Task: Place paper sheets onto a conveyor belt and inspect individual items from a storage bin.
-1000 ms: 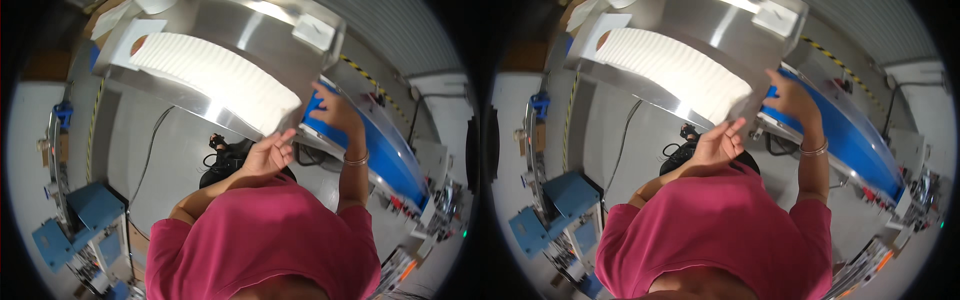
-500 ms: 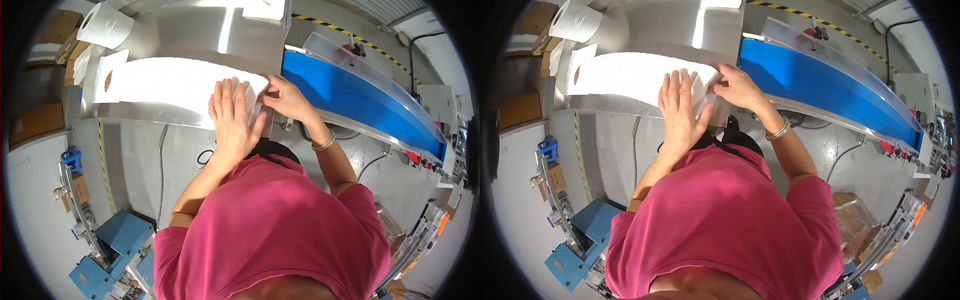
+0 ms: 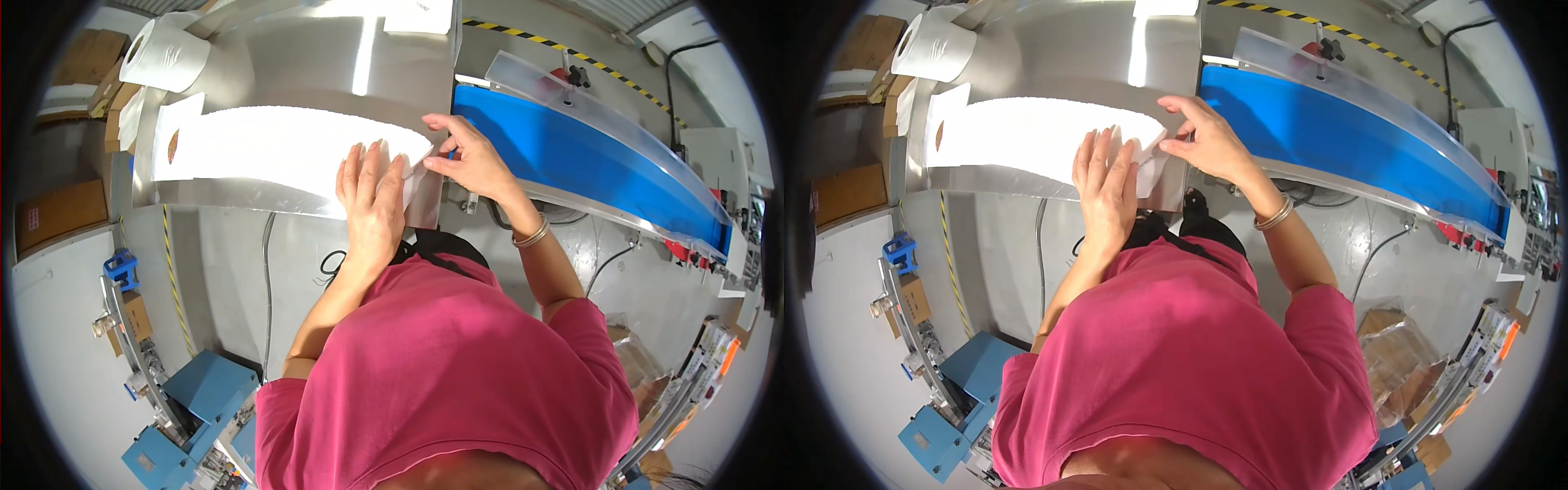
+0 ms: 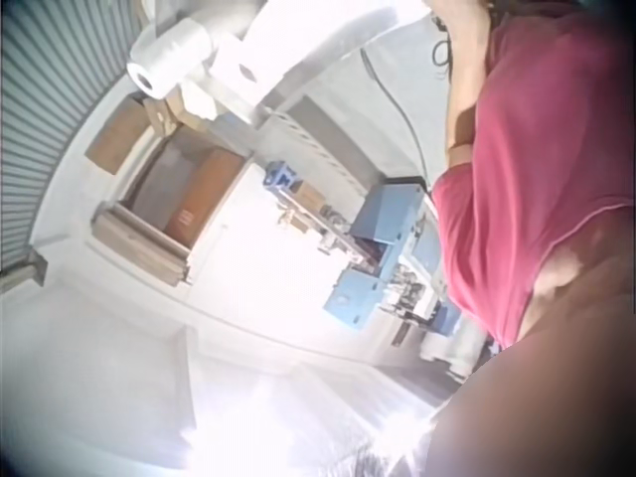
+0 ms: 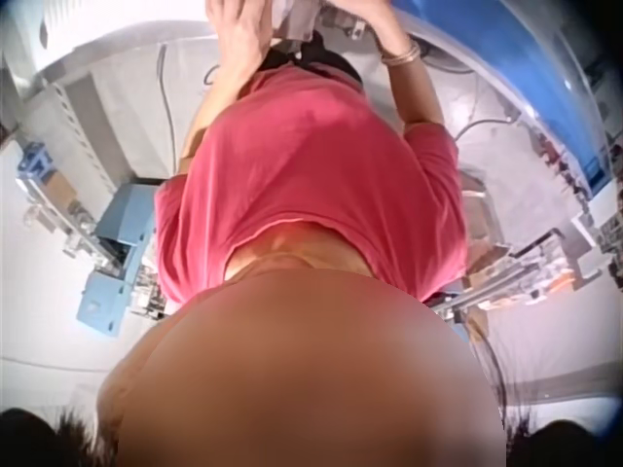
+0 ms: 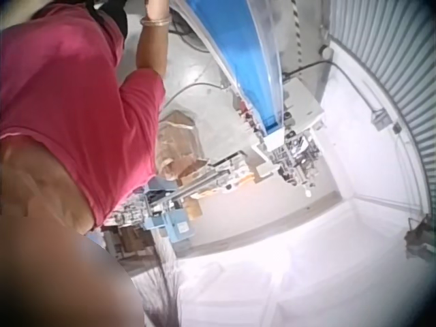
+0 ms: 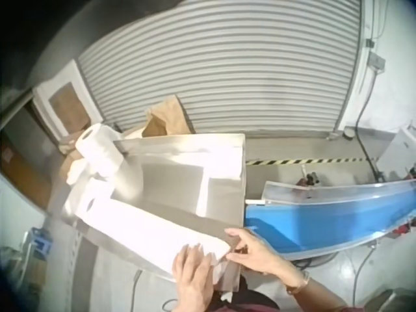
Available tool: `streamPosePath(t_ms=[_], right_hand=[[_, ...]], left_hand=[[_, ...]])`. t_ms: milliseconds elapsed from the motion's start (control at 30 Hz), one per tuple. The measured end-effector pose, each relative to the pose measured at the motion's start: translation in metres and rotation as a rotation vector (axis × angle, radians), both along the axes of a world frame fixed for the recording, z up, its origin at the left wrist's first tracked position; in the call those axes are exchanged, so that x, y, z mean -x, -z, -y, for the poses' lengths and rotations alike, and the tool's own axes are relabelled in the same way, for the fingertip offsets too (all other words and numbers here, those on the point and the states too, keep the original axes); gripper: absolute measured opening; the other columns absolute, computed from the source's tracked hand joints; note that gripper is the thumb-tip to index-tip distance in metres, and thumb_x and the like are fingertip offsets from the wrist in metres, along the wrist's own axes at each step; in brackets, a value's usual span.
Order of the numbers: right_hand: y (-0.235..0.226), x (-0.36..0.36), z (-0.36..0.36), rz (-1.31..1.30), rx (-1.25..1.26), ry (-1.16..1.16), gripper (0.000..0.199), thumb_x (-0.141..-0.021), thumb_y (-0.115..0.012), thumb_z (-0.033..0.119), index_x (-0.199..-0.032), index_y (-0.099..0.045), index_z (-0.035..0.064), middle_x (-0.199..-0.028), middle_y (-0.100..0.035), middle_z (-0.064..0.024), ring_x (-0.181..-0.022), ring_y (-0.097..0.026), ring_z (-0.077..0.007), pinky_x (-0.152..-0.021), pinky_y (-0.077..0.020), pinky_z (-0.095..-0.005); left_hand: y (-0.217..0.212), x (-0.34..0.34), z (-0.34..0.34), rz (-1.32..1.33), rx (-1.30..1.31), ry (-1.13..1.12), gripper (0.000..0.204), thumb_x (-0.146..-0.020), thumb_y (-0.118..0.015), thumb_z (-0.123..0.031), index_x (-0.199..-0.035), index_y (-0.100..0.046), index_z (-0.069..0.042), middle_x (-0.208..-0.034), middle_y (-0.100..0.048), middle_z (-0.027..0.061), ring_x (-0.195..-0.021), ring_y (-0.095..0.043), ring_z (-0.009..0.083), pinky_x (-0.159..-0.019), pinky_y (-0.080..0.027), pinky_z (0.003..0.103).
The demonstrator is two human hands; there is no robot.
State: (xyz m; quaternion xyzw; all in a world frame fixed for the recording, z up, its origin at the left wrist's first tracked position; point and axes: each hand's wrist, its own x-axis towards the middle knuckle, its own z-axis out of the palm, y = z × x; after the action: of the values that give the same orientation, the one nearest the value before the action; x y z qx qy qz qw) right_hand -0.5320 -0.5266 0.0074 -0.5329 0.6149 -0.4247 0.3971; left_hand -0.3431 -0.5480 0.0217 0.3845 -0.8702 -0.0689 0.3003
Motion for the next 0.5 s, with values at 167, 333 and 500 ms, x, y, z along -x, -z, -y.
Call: streamPosePath(t_ms=[167, 333, 500], right_hand=[[0.0, 0.016, 0.003, 0.049, 0.002, -0.118, 0.046, -0.072, -0.073, 0.008, -0.114, -0.053, 0.0116, -0.111, -0.053, -0.0023, -0.08, -0.053, -0.01, -0.065, -0.0459, -0.0239], [0.011, 0.021, 0.003, -0.118, 0.128, -0.229, 0.036, -0.072, -0.073, 0.01, -0.104, -0.057, 0.0088, -0.109, -0.054, -0.0018, -0.089, -0.054, -0.0157, -0.076, -0.0459, -0.0276], [0.047, 0.052, -0.016, 0.232, 0.007, 0.203, 0.03, -0.085, -0.064, 0.027, -0.085, -0.053, 0.0004, -0.074, -0.05, -0.0022, -0.066, -0.044, -0.0084, -0.059, -0.0413, -0.0253]], left_hand=[[-0.004, 0.001, 0.0, -0.024, -0.056, 0.02, 0.026, -0.074, -0.064, 0.0, -0.099, -0.067, -0.009, -0.127, -0.048, 0.0149, -0.123, -0.037, 0.0373, -0.099, -0.03, 0.047], [-0.007, 0.001, 0.0, -0.039, -0.07, 0.038, 0.025, -0.074, -0.063, -0.004, -0.099, -0.066, -0.006, -0.13, -0.044, 0.0164, -0.124, -0.033, 0.0399, -0.099, -0.027, 0.05], [-0.009, 0.001, 0.005, -0.024, -0.037, -0.075, 0.035, -0.078, -0.067, -0.011, -0.111, -0.059, -0.006, -0.133, -0.04, 0.015, -0.125, -0.033, 0.0375, -0.1, -0.026, 0.049]])
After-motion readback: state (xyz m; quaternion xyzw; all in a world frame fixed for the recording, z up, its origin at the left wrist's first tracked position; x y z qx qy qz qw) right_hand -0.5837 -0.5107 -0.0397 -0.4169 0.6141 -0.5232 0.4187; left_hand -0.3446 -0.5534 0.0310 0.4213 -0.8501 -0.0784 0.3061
